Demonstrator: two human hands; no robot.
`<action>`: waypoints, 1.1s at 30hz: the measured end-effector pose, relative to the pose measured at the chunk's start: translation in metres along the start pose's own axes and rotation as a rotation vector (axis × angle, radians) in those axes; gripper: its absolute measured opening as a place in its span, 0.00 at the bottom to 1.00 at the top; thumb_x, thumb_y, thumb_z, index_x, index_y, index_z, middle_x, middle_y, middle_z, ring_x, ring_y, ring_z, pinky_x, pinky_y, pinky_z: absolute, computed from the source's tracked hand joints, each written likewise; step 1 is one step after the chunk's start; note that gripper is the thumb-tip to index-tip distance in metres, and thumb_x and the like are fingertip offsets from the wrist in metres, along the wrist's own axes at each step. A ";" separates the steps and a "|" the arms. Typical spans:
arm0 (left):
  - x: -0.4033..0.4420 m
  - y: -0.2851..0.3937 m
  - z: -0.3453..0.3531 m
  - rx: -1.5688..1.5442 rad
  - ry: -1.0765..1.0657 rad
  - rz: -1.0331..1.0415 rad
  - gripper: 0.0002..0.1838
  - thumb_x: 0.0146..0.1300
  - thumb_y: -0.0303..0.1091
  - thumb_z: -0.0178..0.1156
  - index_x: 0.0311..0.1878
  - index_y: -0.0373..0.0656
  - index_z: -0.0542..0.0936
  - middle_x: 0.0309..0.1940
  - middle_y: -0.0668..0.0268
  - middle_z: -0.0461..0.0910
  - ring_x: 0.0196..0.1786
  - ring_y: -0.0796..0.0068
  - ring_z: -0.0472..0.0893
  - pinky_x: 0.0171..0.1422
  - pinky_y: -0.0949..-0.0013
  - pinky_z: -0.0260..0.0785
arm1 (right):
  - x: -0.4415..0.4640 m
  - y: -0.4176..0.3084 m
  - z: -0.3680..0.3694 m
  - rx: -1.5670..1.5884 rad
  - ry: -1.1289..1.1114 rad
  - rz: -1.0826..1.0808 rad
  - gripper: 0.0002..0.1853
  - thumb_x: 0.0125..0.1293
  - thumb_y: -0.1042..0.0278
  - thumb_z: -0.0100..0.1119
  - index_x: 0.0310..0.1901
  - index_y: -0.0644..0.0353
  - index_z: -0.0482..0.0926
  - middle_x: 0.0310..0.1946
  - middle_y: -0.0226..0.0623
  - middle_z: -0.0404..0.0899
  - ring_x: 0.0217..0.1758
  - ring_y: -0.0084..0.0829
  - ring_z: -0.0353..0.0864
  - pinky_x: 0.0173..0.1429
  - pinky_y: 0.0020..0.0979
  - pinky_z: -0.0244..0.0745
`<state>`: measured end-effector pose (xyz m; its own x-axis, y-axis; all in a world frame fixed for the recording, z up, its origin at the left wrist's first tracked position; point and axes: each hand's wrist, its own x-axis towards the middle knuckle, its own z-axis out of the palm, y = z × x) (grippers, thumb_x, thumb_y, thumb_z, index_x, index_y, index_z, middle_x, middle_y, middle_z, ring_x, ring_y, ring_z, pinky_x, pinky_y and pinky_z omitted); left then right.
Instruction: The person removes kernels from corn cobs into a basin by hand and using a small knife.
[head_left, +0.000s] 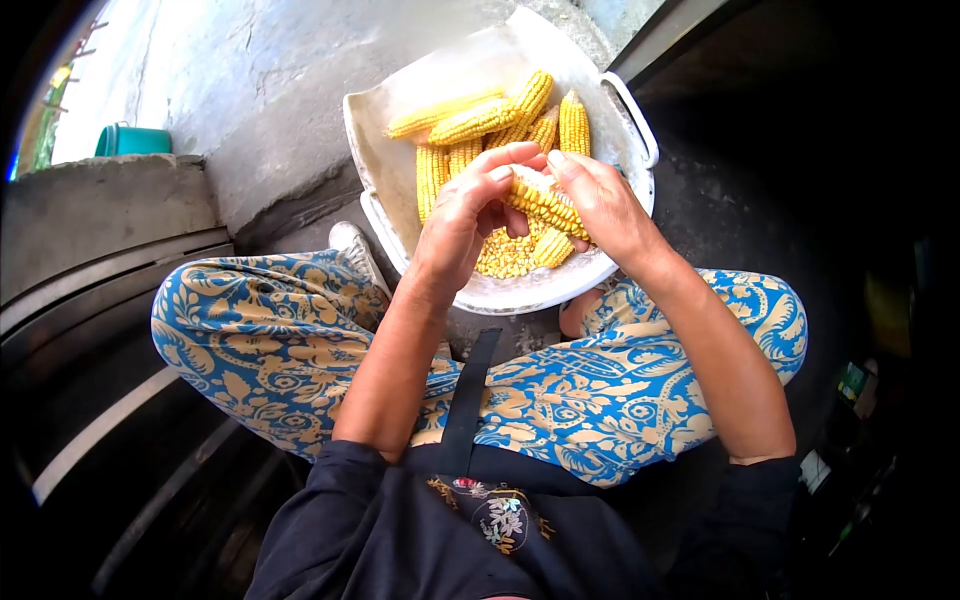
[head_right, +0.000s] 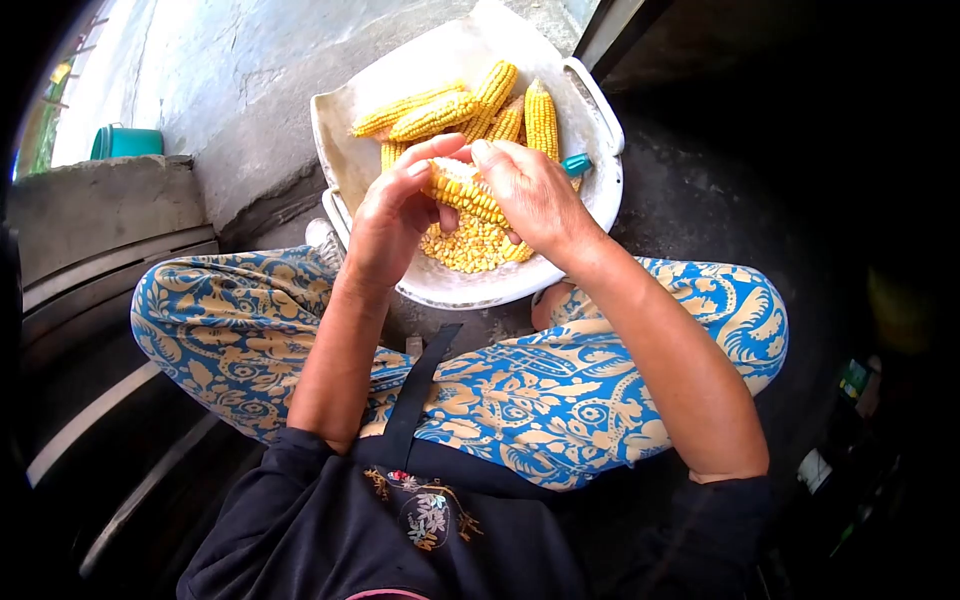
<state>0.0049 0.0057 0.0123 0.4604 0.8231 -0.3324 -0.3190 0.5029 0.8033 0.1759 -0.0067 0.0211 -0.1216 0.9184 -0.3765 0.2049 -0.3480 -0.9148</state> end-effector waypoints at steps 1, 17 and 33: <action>0.000 0.000 -0.002 -0.089 -0.032 -0.021 0.25 0.64 0.41 0.49 0.60 0.37 0.68 0.50 0.61 0.76 0.29 0.81 0.74 0.38 0.78 0.70 | 0.000 0.001 0.000 -0.020 0.012 -0.014 0.24 0.70 0.52 0.37 0.48 0.64 0.75 0.34 0.46 0.79 0.33 0.41 0.80 0.38 0.35 0.73; 0.002 -0.012 0.000 -0.024 0.154 -0.123 0.20 0.68 0.49 0.45 0.49 0.43 0.74 0.38 0.66 0.78 0.29 0.83 0.74 0.25 0.80 0.65 | -0.005 0.002 0.007 -0.409 0.099 -0.219 0.10 0.69 0.62 0.44 0.38 0.61 0.66 0.26 0.53 0.77 0.34 0.55 0.78 0.36 0.48 0.71; 0.001 -0.020 0.005 0.242 0.255 -0.067 0.19 0.68 0.48 0.46 0.42 0.43 0.78 0.27 0.71 0.75 0.24 0.85 0.70 0.23 0.81 0.62 | -0.008 0.000 0.009 -0.327 0.061 -0.151 0.11 0.69 0.63 0.44 0.38 0.64 0.67 0.30 0.52 0.77 0.37 0.52 0.79 0.37 0.43 0.71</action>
<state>0.0163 -0.0052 -0.0013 0.2419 0.8453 -0.4764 -0.0760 0.5060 0.8592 0.1685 -0.0152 0.0229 -0.1177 0.9679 -0.2220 0.4896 -0.1379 -0.8610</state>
